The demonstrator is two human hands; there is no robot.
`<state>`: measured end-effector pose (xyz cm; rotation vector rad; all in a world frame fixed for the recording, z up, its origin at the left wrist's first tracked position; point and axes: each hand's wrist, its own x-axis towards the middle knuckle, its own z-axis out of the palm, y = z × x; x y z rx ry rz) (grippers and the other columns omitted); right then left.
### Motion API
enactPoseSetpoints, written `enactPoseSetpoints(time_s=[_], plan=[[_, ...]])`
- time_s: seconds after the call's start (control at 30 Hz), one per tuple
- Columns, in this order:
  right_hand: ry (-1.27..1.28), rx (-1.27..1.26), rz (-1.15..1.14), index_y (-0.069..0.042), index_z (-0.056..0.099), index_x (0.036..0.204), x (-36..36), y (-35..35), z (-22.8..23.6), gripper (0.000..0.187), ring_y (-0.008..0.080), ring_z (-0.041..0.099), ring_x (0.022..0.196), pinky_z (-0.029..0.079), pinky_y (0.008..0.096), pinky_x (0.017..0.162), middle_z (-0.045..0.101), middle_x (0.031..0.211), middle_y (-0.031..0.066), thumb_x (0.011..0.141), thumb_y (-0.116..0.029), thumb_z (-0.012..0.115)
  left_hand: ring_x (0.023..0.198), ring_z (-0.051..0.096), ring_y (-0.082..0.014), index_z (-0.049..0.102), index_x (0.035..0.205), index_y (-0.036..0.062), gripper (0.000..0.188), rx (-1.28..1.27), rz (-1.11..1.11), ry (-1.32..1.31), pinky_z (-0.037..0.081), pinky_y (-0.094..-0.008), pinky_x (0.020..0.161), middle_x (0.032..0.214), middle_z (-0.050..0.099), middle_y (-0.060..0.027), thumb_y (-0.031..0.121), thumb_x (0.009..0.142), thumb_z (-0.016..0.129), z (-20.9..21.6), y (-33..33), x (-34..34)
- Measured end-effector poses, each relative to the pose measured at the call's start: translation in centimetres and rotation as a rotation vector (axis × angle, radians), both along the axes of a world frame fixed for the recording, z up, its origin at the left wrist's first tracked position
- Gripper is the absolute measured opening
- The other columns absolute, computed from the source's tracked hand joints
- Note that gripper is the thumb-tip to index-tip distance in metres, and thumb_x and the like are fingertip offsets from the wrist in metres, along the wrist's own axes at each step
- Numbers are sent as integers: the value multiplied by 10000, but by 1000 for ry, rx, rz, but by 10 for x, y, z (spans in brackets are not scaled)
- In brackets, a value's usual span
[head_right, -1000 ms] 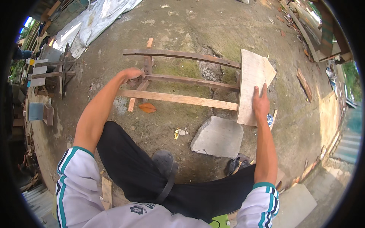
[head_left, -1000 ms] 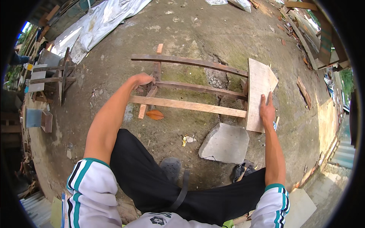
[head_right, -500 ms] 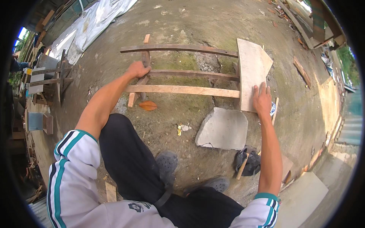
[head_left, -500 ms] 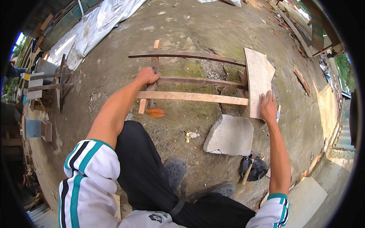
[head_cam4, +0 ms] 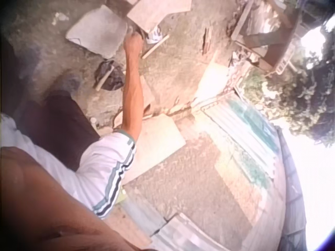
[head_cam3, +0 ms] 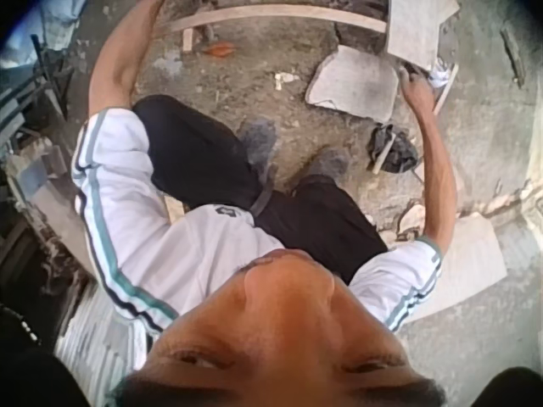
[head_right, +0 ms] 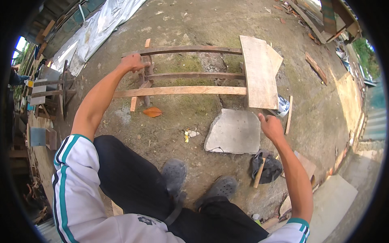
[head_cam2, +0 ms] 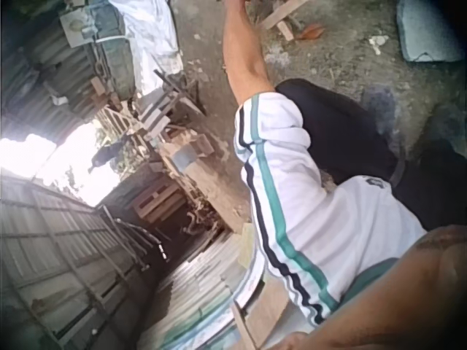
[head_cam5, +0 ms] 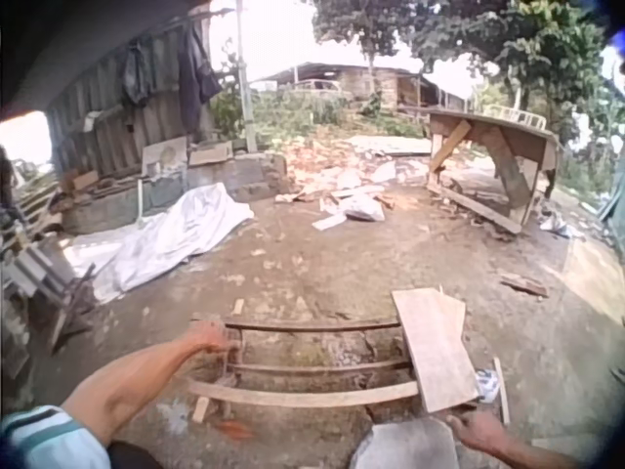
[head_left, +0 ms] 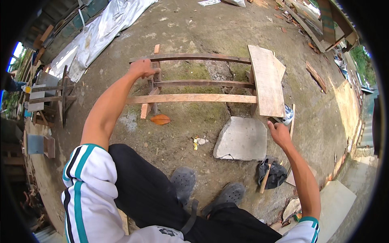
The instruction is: The person assembles a wooden chair frame by positioning wooden slats and using a hammer to drive nails into the joints. The person repeatedly adjusts the frame and hammers nails to secure the structure.
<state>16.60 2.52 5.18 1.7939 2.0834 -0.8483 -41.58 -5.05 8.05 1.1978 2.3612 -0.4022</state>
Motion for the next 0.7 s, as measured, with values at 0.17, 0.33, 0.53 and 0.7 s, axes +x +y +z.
enactPoseSetpoints(time_s=[0.17, 0.33, 0.53, 0.7], plan=[[631, -558, -285, 58, 482, 1313, -55, -26, -37, 872, 238, 631, 874, 540, 363, 730, 624, 1126, 219, 900, -710, 456, 1056, 632, -330, 667, 1142, 93, 545, 552, -37, 288, 506, -458, 868, 1144, 674, -152, 552, 880, 536, 25, 15, -13], [1100, -589, -590, 73, 349, 1383, -140, -45, -44, 945, 255, 577, 1006, 548, 370, 800, 490, 1321, 242, 879, -715, 485, 1315, 429, -370, 282, 1464, 6, 863, 642, 494, 320, 351, -515, 1062, 1372, 486, -237, 585, 877, 539, -36, 6, -58], [1292, -395, -959, 47, 425, 1291, -171, -13, -45, 647, 299, 580, 1071, 575, 435, 847, 504, 1209, 164, 929, -448, 630, 1144, 574, -399, 73, 1467, -131, 1015, 1126, 1175, -341, 528, -486, 928, 1332, 466, -290, 297, 818, 727, -63, 20, -57], [1339, -297, -1077, 27, 480, 1196, -190, -5, -62, 389, 286, 611, 1048, 574, 476, 850, 594, 1171, 179, 950, -242, 618, 944, 674, -321, 428, 1249, -178, 590, 1232, 1200, -729, 644, -354, 728, 1237, 522, -261, 39, 784, 718, -58, 3, -91]])
